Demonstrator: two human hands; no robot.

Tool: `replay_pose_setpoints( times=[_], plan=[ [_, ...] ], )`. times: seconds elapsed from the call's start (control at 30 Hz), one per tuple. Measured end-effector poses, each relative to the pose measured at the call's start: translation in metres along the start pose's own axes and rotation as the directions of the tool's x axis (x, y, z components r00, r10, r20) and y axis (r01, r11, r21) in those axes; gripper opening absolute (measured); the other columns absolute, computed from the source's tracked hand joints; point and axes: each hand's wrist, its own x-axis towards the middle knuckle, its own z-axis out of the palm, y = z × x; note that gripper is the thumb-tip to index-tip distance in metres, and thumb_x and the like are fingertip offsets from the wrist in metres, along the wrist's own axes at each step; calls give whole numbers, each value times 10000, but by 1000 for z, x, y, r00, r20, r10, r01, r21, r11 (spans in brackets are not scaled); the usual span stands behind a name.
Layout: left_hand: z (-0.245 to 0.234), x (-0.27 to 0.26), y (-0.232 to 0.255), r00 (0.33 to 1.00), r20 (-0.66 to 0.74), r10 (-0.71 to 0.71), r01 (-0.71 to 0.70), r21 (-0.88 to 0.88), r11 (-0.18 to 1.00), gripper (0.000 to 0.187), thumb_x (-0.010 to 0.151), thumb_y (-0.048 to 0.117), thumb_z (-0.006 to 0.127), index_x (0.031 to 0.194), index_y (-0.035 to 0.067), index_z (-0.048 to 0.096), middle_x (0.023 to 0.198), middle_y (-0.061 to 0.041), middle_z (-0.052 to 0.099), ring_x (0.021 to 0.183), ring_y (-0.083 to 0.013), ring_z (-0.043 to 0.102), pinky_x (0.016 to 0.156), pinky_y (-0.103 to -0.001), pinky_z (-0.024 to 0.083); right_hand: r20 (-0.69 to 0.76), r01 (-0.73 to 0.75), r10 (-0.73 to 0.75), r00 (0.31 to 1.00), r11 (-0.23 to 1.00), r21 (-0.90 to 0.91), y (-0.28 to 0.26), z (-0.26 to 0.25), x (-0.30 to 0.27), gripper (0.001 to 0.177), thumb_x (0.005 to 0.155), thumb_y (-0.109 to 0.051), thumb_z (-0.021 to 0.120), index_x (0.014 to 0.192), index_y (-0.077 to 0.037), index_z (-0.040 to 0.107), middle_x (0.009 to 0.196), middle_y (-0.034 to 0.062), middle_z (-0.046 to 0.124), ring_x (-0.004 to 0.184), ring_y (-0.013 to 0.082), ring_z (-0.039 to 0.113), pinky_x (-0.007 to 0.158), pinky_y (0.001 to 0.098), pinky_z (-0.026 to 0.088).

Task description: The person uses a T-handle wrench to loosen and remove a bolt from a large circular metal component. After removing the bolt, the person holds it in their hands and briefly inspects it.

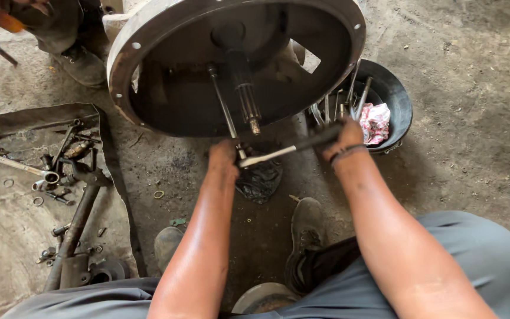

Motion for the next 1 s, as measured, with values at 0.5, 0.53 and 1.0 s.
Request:
replay_pose_setpoints(
  times=[0.5,0.53,1.0],
  plan=[
    [-11,-43,-32,991,85,-106,126,-289,949,257,867,285,792,928,53,701,776,-86,699,640,-241,639,660,-452,529,775,899,-456,437,214,-381,136,49,-179,192,930,-115,623,761,-23,628,687,56,594,599,168,564,566,335,470],
    [-14,-37,-31,982,161,-104,156,-359,920,240,886,297,772,927,73,696,768,-87,697,637,-246,641,666,-458,534,833,947,-453,316,100,-305,158,58,-182,138,900,-96,661,767,-59,656,702,77,611,626,190,601,595,347,483],
    [-8,-47,-8,867,498,-6,273,-465,843,197,969,315,628,894,135,657,730,-72,659,621,-241,647,633,-419,563,819,957,500,281,-203,-205,263,112,-153,277,840,-303,625,988,-80,697,941,184,744,884,381,713,793,514,553]
  ],
)
